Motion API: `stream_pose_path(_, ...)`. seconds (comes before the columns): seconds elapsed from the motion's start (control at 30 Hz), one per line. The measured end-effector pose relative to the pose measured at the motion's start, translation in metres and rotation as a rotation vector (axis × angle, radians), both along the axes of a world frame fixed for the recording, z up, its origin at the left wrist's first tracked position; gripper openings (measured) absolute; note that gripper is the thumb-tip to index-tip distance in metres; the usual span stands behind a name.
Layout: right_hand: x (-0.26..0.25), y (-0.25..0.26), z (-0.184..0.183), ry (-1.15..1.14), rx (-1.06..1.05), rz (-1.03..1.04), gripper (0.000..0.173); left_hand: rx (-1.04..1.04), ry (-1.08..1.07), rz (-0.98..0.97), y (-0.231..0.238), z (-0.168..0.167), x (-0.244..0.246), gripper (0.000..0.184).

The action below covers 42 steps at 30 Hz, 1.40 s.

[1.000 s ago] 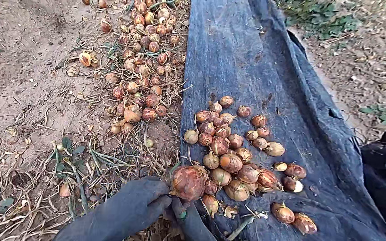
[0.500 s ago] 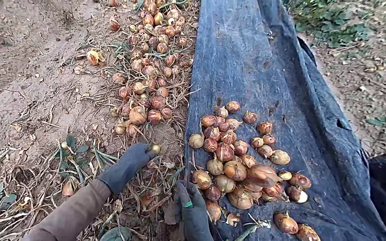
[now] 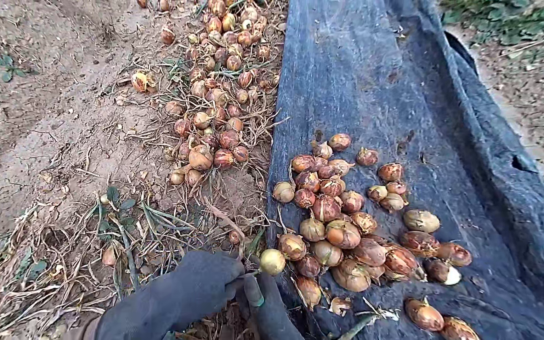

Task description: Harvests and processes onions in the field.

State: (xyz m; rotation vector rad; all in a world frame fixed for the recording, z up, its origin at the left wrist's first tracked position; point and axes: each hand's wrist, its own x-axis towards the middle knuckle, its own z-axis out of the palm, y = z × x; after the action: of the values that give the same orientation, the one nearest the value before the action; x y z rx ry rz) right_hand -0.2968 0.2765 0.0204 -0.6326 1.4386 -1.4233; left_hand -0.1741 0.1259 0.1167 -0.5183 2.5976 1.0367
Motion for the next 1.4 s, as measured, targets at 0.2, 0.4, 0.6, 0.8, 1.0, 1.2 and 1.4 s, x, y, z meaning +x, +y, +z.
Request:
stream_pose_path(0.2,-0.034,-0.009,0.012,0.118,-0.027,-0.321,0.044,-0.372,-0.122,0.309,-0.082,-0.032,-0.008,0.035)
stream_pose_path(0.4,-0.052,-0.007,0.017,0.003,0.073,-0.394,0.045,-0.321,-0.098,0.539,-0.235,-0.137,0.012,0.074)
stream_pose_path(0.6,-0.006,-0.020,0.000,-0.145,0.201,-0.199,0.043,-0.174,-0.359,0.494,-0.172,-0.118,0.035,0.030)
stream_pose_path(0.8,0.002,-0.016,0.006,-0.293,0.159,0.055,0.071,0.656,0.141,0.333,-0.052,-0.080,0.055,0.037)
stream_pose_path(1.0,0.000,-0.004,0.008,-0.148,0.023,-0.059,0.054,0.236,0.378,0.363,-0.016,-0.029,0.037,0.038)
stream_pose_path(1.2,0.013,-0.007,0.008,0.176,-0.010,-0.061,0.066,-0.024,-0.100,-0.054,0.003,0.011,0.009,0.021)
stream_pose_path(1.4,-0.048,0.005,0.032,0.172,-0.069,-0.400,0.051,-0.300,0.102,0.227,-0.062,-0.042,-0.007,0.025)
